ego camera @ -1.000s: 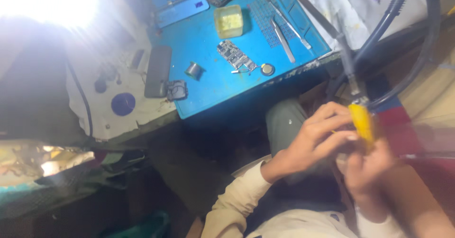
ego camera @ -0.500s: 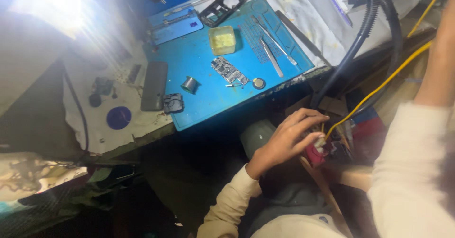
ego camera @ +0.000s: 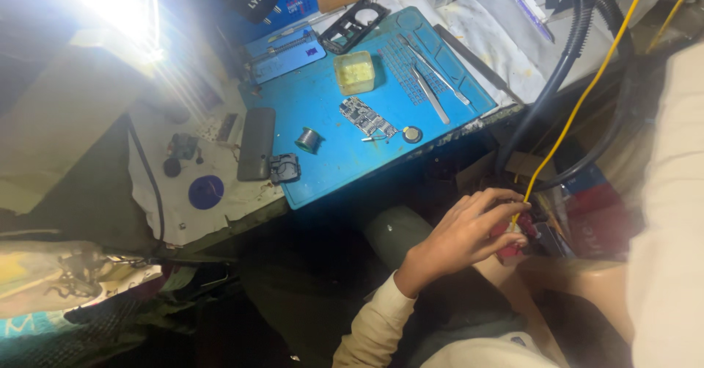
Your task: The person solders components on a small circuit board held on a blue work mat, using a yellow soldering iron in the right hand while the left hand steadies the board and wires. They reposition the board, handle solder wire, then switch to a hot air rework gun and continue heating the board before setting it down.
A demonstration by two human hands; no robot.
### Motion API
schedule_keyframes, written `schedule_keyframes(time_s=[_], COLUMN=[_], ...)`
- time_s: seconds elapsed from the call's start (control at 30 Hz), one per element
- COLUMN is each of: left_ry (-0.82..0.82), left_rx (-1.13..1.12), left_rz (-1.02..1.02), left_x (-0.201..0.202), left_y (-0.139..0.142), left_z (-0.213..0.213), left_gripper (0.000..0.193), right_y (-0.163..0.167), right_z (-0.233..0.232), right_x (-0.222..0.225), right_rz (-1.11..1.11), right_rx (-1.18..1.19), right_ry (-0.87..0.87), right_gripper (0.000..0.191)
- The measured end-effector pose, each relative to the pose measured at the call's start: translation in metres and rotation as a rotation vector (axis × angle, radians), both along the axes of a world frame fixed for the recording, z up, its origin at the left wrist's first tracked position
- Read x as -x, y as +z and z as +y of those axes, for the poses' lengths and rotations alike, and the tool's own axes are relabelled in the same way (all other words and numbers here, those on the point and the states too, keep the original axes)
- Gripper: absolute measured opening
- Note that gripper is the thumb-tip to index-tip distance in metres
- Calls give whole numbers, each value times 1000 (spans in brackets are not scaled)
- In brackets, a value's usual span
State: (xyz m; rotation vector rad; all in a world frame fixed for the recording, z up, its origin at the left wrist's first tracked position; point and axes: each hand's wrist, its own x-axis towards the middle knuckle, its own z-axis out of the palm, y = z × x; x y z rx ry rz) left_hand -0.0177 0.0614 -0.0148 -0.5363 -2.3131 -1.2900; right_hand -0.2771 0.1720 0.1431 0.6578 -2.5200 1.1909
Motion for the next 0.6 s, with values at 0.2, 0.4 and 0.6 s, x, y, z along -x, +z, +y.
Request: schedule_keyframes(time_s=[0.2,0.4,0.6], left_ry=[0,-2,-2], left_rx=[-40,-30,-46], left_rz=[-1,-19,-5], left_x=[2,5,5], left_y=[0,-4,-9], left_z=[-7,-4,-9], left_gripper=[44,44,44], right_y=[7,0,-6], right_z=[-8,-5,-1], right_x=[0,1,-4], right_rz=[7,13,24], right_rx=[-7,-9,-6], right_ry=[7,19,23], right_gripper=[37,38,39])
